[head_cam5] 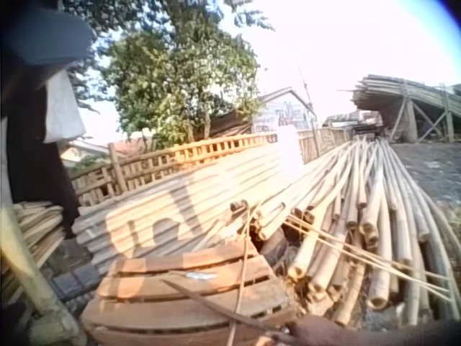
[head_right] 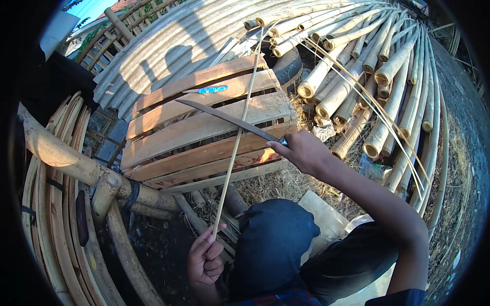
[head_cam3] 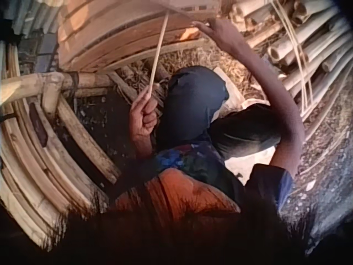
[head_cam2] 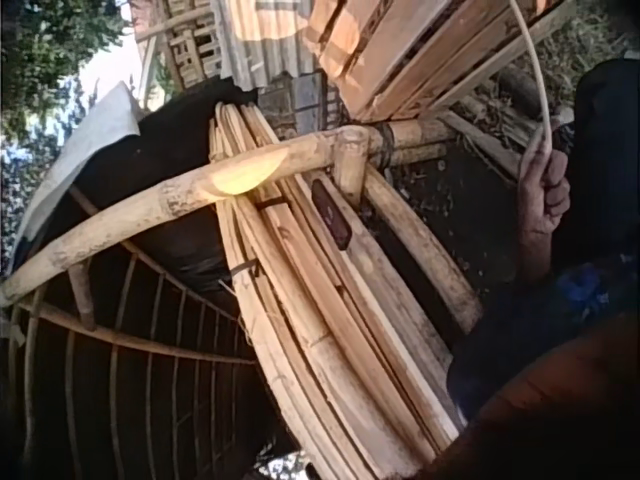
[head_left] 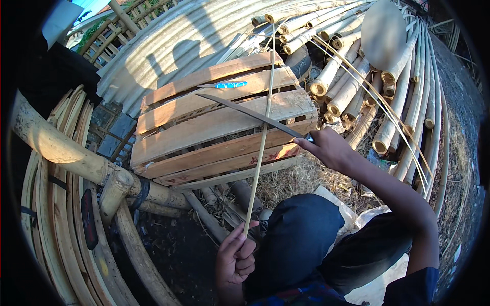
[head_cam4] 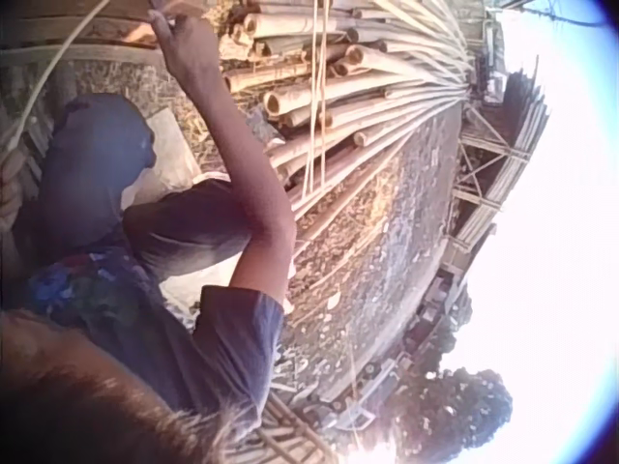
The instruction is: Stripping or scraping a thin bamboo strip with a knife to refine its surface.
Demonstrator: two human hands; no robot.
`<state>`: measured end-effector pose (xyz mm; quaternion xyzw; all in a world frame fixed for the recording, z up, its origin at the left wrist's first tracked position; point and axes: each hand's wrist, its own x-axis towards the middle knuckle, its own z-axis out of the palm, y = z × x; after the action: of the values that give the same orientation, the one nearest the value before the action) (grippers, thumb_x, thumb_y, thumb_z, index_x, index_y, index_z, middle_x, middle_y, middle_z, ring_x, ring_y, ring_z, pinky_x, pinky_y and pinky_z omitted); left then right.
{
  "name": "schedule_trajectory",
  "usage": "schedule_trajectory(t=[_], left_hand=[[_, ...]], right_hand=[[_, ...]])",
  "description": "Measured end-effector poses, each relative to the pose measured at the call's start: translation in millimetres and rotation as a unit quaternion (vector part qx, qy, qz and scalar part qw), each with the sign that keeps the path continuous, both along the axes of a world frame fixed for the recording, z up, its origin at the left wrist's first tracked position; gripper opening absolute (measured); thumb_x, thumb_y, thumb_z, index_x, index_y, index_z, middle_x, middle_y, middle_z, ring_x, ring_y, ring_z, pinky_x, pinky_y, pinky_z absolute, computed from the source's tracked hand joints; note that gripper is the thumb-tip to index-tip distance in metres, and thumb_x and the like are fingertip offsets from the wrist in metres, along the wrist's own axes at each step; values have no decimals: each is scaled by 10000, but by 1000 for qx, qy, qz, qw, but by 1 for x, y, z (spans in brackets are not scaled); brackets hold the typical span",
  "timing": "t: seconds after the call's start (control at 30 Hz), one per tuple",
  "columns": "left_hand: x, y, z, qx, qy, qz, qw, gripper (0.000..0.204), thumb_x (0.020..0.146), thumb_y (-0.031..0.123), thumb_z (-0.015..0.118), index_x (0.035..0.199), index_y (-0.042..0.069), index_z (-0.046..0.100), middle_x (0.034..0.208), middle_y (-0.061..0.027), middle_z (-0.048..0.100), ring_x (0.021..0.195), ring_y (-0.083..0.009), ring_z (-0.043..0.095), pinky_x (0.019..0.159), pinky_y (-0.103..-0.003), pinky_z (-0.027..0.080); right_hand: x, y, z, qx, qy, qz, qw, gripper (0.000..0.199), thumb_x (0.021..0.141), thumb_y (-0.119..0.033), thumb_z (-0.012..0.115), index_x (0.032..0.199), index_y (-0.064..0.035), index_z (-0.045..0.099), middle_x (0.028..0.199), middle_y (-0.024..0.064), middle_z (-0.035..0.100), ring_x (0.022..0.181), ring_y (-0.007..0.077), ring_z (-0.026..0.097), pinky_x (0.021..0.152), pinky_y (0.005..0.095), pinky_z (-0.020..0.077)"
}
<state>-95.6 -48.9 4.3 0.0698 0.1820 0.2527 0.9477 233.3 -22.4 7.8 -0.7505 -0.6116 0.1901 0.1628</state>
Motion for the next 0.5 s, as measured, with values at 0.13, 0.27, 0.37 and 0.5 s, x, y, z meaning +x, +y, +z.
schedule_trajectory(t=[0.13,0.27,0.37,0.5], left_hand=[[2,12,-9,-81,-57,10,995,422,1011,92,228,1413,-35,212,615,25,268,368,-10,181,298,-168,177],[-23,12,-15,-154,-163,17,974,412,1004,83,210,1393,-51,220,610,13,274,357,-6,198,287,-163,200],[-28,22,-41,-168,-190,9,967,416,997,83,239,1394,-40,224,613,4,284,363,-10,215,294,-168,213],[-19,33,-38,-22,-24,-74,997,436,1009,159,330,1420,43,245,606,11,285,388,-24,223,326,-171,226]], right_hand=[[-17,-22,-11,17,-75,153,985,687,879,-669,415,792,-26,640,578,172,580,603,354,623,617,481,508],[2,-1,-5,-15,30,6,999,674,914,-614,415,766,8,630,585,191,567,596,365,605,609,465,488],[10,2,-3,-12,54,-33,998,681,934,-569,424,697,48,591,572,209,549,588,377,590,618,464,477],[10,-9,-6,-4,36,-23,999,701,927,-587,423,684,52,579,565,212,546,595,379,593,629,474,480]])
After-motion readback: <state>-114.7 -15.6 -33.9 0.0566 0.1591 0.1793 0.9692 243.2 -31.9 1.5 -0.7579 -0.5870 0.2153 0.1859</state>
